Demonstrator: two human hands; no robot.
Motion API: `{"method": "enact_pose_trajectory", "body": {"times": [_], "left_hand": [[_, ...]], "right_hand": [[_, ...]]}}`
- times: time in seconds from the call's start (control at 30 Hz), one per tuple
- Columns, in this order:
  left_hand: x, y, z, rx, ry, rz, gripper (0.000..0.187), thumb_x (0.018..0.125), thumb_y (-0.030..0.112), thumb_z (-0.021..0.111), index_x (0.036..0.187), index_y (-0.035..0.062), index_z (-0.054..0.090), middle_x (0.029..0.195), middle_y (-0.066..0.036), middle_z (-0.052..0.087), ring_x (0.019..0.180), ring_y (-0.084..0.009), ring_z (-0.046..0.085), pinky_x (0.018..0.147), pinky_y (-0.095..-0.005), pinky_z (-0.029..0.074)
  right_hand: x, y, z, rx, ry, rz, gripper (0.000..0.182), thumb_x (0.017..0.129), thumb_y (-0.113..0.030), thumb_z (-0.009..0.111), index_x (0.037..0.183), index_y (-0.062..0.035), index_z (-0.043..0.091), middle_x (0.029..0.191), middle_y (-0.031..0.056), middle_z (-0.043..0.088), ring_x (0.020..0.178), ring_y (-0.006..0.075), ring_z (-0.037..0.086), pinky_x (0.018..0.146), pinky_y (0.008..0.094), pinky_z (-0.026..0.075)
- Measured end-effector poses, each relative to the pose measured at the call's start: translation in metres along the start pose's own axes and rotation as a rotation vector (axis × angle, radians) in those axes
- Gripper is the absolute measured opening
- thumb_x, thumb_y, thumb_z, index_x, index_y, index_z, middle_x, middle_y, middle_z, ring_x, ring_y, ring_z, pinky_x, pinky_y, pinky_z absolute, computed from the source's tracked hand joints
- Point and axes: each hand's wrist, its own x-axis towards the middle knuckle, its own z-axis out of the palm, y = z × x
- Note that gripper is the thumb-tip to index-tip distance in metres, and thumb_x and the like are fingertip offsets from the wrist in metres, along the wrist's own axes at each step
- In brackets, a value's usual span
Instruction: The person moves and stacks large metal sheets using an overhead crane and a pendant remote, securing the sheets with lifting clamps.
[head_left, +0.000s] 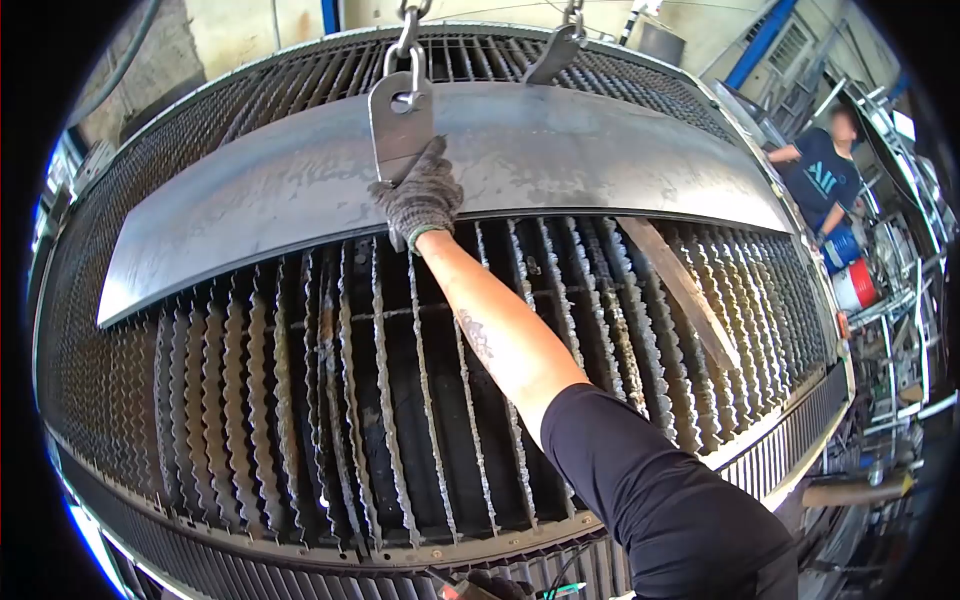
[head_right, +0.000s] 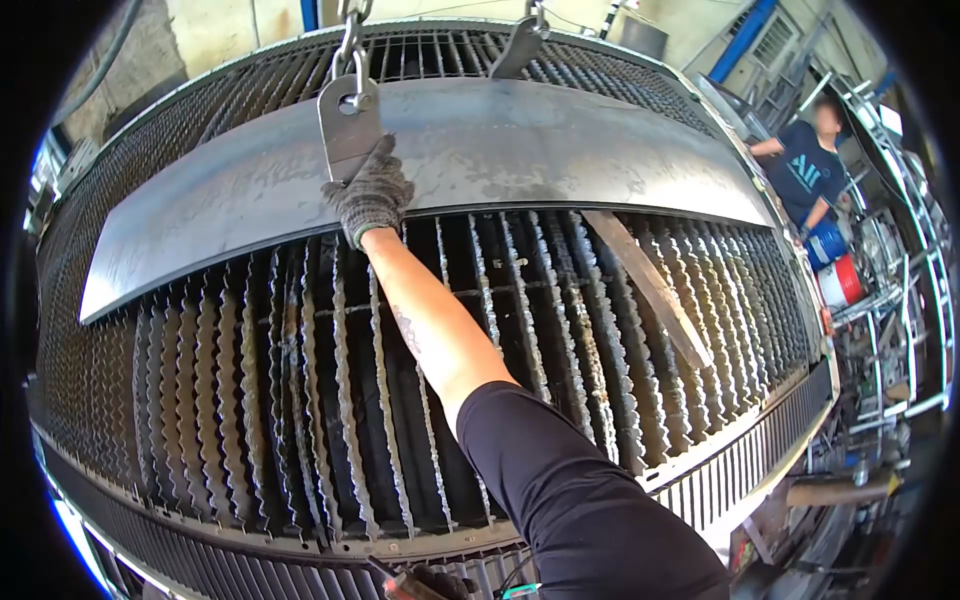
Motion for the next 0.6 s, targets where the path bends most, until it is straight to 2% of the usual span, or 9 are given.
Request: {"method": "enact_pose_trajectory", "body": {"times": [0.13, 0.2, 0.6], "left_hand": [[0.002, 0.001, 0.002, 0.016, 0.013, 0.011, 0.058, 0.089, 0.057, 0.056, 0.120, 0.0078, 0.056, 0.112, -0.014, 0.063, 0.099, -0.0303, 0.061, 0.086, -0.0423, 0.051], [-0.001, 0.001, 0.003, 0.007, 0.030, 0.028, 0.058, 0.089, 0.057, 0.056, 0.120, 0.0078, 0.057, 0.112, -0.014, 0.063, 0.099, -0.0304, 0.061, 0.086, -0.0425, 0.051], [-0.021, -0.011, 0.007, -0.054, 0.084, 0.096, 0.055, 0.089, 0.055, 0.056, 0.118, 0.0081, 0.057, 0.110, -0.015, 0.063, 0.098, -0.0308, 0.061, 0.085, -0.0433, 0.051]], "right_hand": [[-0.005, 0.004, -0.001, 0.000, -0.038, -0.035, 0.126, 0.065, -0.053, 0.079, 0.150, 0.0007, 0.002, 0.127, 0.0205, 0.047, 0.112, 0.0341, 0.054, 0.097, 0.0509, 0.037], [-0.002, -0.001, 0.000, 0.001, 0.041, -0.054, 0.126, 0.064, -0.053, 0.079, 0.149, 0.0011, 0.003, 0.126, 0.0214, 0.048, 0.110, 0.0347, 0.055, 0.096, 0.0498, 0.038], [-0.005, -0.031, -0.029, 0.040, 0.042, -0.116, 0.121, 0.065, -0.053, 0.079, 0.148, 0.0015, 0.011, 0.124, 0.0234, 0.050, 0.108, 0.0345, 0.057, 0.093, 0.0484, 0.043]]}}
